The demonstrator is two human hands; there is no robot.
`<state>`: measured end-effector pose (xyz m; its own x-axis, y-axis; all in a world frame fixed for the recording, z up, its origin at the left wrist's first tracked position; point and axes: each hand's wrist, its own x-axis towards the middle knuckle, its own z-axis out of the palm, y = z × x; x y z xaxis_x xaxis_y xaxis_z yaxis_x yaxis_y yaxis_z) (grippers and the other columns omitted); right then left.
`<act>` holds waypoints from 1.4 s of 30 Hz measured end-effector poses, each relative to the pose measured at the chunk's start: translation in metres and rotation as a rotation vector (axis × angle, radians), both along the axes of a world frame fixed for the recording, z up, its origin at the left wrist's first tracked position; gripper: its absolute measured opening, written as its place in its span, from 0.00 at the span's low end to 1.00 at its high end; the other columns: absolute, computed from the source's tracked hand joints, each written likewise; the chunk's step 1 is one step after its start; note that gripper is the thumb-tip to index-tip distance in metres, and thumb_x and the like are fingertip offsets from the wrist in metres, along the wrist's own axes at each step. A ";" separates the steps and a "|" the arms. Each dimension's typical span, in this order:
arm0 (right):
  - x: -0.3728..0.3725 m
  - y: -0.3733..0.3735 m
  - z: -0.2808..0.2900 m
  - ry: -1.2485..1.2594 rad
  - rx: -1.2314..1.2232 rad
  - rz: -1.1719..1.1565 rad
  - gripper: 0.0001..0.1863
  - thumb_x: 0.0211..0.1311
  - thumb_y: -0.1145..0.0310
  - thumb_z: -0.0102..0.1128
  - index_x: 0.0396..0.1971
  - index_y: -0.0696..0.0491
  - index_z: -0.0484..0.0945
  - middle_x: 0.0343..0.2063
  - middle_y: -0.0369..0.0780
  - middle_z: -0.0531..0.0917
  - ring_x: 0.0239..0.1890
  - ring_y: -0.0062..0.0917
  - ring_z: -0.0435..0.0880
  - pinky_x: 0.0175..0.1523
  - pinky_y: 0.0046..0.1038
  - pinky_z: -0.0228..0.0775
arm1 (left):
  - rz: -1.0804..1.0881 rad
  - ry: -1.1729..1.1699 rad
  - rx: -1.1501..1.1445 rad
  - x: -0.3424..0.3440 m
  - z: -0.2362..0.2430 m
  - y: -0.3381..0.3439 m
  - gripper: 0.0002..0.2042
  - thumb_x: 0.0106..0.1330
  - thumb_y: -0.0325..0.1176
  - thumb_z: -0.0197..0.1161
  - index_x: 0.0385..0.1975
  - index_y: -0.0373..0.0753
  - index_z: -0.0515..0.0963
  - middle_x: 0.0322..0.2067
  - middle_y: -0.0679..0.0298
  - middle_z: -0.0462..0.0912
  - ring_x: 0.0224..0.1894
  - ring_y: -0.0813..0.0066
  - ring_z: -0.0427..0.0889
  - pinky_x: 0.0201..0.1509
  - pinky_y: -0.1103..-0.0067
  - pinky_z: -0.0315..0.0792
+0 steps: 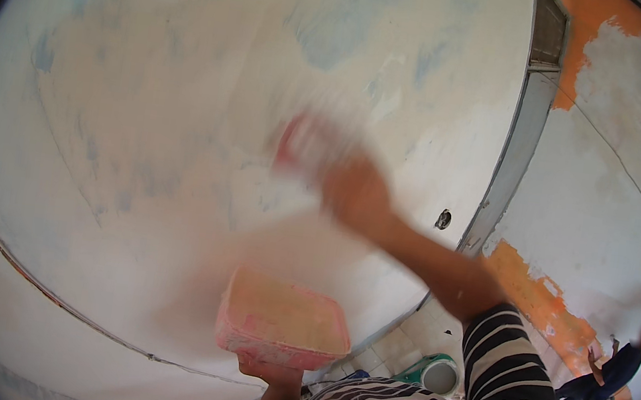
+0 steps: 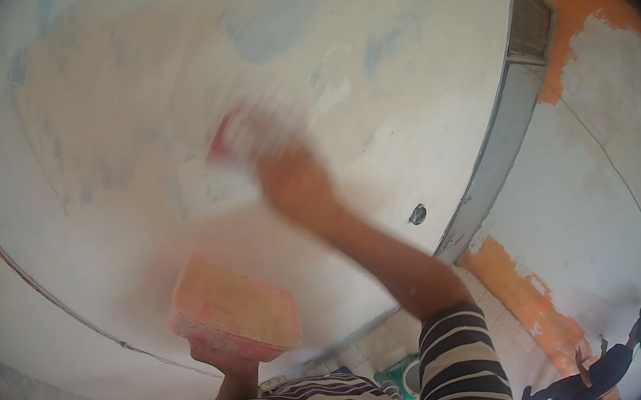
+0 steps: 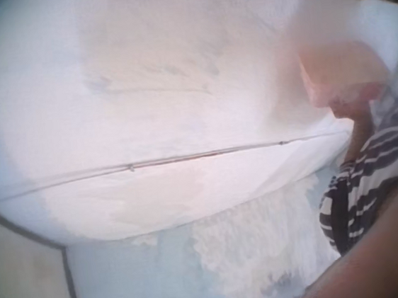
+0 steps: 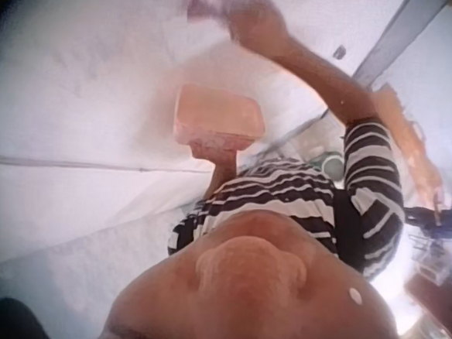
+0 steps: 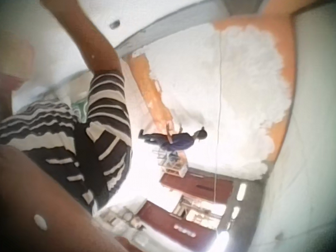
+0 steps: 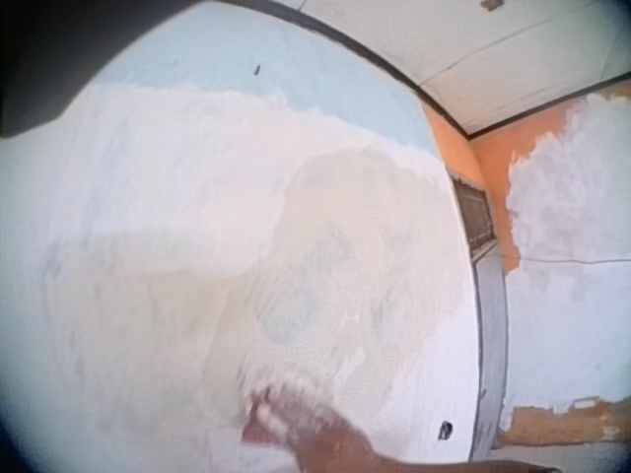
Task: The person applies white plaster to a blue-tinged wall using a trowel, scooping the plaster from a pink plastic container and spreading it in smooth strokes across the surface.
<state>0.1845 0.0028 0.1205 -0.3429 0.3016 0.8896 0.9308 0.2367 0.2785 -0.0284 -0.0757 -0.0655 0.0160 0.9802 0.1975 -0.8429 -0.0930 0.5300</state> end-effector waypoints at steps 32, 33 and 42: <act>-0.032 -0.033 0.019 -0.125 -0.135 0.425 0.25 0.52 0.76 0.54 0.53 0.50 0.73 0.54 0.40 0.74 0.57 0.29 0.72 0.59 0.36 0.67 | 0.080 -0.053 0.173 -0.019 -0.005 0.014 0.33 0.62 0.61 0.43 0.57 0.39 0.60 0.51 0.59 0.67 0.53 0.61 0.69 0.53 0.67 0.69; -0.012 -0.033 0.039 0.202 -0.239 0.458 0.22 0.55 0.75 0.51 0.53 0.51 0.73 0.55 0.43 0.73 0.56 0.31 0.73 0.58 0.36 0.66 | 0.083 -0.056 0.175 -0.020 -0.008 0.016 0.33 0.62 0.61 0.43 0.57 0.39 0.60 0.51 0.59 0.67 0.53 0.61 0.69 0.53 0.67 0.69; -0.047 -0.034 0.031 -0.184 0.072 0.356 0.28 0.47 0.78 0.54 0.52 0.43 0.75 0.55 0.39 0.74 0.55 0.29 0.75 0.56 0.32 0.69 | 0.024 -0.096 0.053 -0.030 -0.017 0.007 0.32 0.62 0.59 0.41 0.59 0.43 0.59 0.56 0.61 0.64 0.58 0.59 0.65 0.60 0.63 0.64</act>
<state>0.1377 -0.0309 0.1515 -0.5699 0.0745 0.8183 0.7275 0.5088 0.4604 -0.0581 -0.0687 -0.0820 -0.0294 0.9681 0.2489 -0.8869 -0.1402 0.4402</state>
